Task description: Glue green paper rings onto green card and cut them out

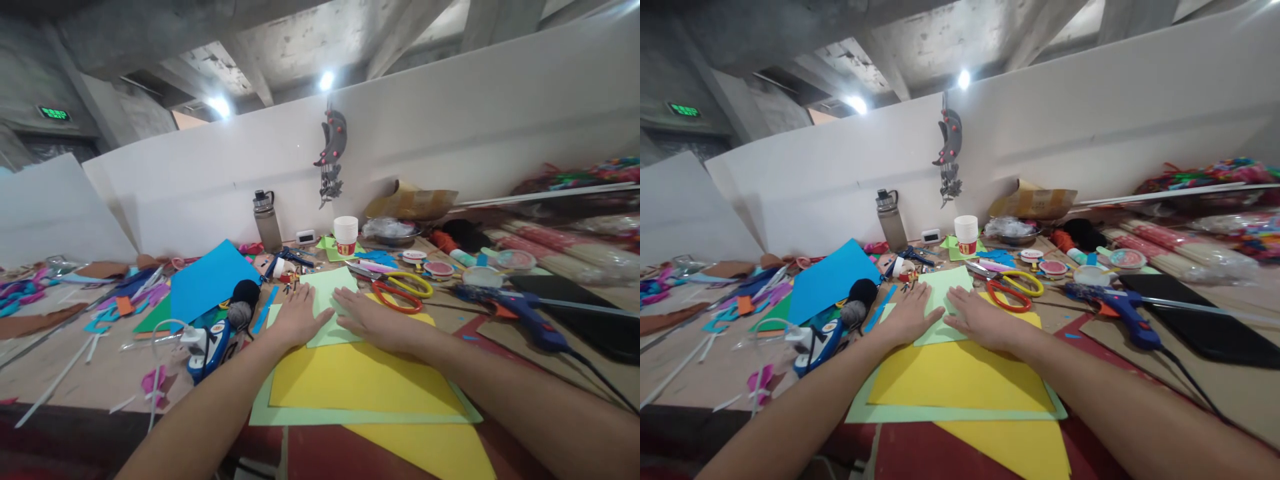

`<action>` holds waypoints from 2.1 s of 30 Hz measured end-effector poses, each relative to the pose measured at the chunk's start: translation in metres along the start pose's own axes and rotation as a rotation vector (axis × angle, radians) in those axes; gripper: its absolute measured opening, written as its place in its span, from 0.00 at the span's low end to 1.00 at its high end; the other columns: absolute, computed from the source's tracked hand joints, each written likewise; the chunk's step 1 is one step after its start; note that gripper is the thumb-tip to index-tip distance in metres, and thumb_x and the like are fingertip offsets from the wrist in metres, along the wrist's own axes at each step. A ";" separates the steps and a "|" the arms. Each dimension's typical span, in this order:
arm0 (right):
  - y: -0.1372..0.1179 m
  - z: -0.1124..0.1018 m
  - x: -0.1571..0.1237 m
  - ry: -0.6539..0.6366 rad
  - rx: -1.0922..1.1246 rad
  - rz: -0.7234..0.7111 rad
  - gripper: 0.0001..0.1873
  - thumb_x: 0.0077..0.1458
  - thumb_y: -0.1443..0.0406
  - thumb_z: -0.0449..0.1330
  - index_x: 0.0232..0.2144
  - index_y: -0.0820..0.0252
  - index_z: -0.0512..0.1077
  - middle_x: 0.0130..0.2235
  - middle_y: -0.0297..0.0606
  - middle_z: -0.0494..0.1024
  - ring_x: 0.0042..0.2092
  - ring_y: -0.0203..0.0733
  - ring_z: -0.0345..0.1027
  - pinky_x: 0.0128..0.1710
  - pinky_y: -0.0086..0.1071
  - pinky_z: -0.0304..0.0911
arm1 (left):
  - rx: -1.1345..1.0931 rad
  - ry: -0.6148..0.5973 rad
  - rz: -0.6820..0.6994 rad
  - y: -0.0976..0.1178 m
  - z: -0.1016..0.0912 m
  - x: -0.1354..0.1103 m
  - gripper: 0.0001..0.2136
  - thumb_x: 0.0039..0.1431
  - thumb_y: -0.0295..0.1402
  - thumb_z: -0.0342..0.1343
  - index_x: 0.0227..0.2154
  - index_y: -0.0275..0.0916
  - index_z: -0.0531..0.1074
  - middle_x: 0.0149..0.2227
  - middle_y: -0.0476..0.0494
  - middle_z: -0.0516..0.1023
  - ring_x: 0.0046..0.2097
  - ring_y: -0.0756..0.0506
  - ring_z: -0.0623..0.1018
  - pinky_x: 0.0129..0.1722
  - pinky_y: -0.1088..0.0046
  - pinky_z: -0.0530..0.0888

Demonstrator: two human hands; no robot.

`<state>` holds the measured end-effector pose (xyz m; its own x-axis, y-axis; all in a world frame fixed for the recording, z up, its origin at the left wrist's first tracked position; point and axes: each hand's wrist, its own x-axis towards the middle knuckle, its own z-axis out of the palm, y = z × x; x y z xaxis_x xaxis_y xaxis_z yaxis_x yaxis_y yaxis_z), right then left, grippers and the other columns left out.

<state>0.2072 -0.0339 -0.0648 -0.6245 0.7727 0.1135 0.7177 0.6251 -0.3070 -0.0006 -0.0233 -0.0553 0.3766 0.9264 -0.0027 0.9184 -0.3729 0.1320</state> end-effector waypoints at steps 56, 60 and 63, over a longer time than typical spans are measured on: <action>0.021 -0.015 0.005 0.279 -0.206 0.370 0.17 0.58 0.59 0.54 0.45 0.65 0.72 0.48 0.52 0.73 0.51 0.55 0.62 0.50 0.43 0.56 | -0.036 0.266 -0.168 -0.002 -0.002 0.014 0.27 0.62 0.42 0.44 0.58 0.29 0.62 0.59 0.27 0.66 0.60 0.33 0.63 0.58 0.55 0.58; 0.013 -0.008 0.008 0.195 -0.188 0.417 0.20 0.56 0.58 0.57 0.48 0.61 0.71 0.50 0.51 0.72 0.54 0.59 0.60 0.50 0.49 0.55 | -0.032 0.339 -0.240 -0.002 -0.003 0.015 0.28 0.56 0.43 0.53 0.57 0.33 0.63 0.53 0.28 0.70 0.57 0.30 0.65 0.54 0.52 0.60; 0.014 -0.007 0.011 0.256 -0.012 0.470 0.23 0.51 0.62 0.61 0.50 0.58 0.69 0.49 0.48 0.73 0.53 0.56 0.63 0.48 0.47 0.57 | -0.226 0.408 -0.221 -0.006 0.001 0.022 0.28 0.51 0.36 0.59 0.56 0.36 0.63 0.48 0.32 0.73 0.53 0.34 0.69 0.52 0.55 0.62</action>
<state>0.2126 -0.0162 -0.0615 -0.1403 0.9709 0.1940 0.9064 0.2048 -0.3694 0.0020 -0.0009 -0.0571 0.0567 0.9438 0.3256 0.9045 -0.1867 0.3835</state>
